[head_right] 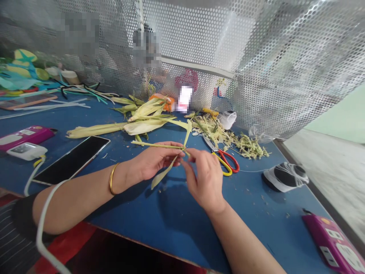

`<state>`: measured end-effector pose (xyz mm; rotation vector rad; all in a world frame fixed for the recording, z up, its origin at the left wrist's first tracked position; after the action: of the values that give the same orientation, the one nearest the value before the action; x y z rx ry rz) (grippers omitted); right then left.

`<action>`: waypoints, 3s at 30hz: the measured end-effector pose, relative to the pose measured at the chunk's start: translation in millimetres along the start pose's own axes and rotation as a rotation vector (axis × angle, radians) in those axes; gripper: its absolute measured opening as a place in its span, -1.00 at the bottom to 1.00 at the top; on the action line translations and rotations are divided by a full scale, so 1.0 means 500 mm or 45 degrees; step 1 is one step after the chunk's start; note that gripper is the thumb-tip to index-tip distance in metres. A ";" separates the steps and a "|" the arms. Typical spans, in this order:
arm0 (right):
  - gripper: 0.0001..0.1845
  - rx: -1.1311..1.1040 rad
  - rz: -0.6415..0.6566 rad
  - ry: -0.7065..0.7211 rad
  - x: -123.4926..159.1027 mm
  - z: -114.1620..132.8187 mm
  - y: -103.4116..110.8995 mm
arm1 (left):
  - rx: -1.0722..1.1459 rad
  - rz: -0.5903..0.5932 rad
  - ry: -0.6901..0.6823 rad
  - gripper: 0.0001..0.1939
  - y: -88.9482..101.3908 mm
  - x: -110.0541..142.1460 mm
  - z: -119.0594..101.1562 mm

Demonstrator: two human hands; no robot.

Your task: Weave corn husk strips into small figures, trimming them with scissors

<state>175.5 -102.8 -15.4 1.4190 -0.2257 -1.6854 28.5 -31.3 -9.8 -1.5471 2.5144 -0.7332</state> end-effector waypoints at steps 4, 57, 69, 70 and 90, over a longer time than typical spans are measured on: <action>-0.82 -0.201 0.205 -0.458 -0.002 -0.023 -0.014 | 0.054 -0.007 0.119 -0.86 -0.001 0.002 -0.002; -0.74 -1.079 0.560 -0.957 -0.006 -0.019 -0.032 | -0.956 0.552 -0.035 -0.77 -0.009 0.014 0.034; -0.67 -1.211 0.130 -1.159 -0.016 -0.029 -0.022 | -0.797 0.412 -0.139 -0.77 -0.010 0.017 0.018; -0.67 -1.209 0.125 -1.162 -0.017 -0.028 -0.022 | -0.795 0.363 -0.141 -0.78 -0.010 0.017 0.018; -0.69 -1.185 -0.009 -1.162 -0.003 -0.022 -0.047 | -0.713 0.487 0.114 -0.80 -0.009 0.023 0.009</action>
<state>173.2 -83.9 -32.9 -0.0634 0.0807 -1.9435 27.9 -44.4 -9.8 -1.0848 3.1258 -0.0431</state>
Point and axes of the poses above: each hand's wrist, its own x-axis away from the middle knuckle, its own y-axis out of the back of the hand, z = x × y, the point moved 1 cm from there along -x, towards the middle knuckle, and after that the axes turned 8 degrees about -y, right-handed, at the moved point
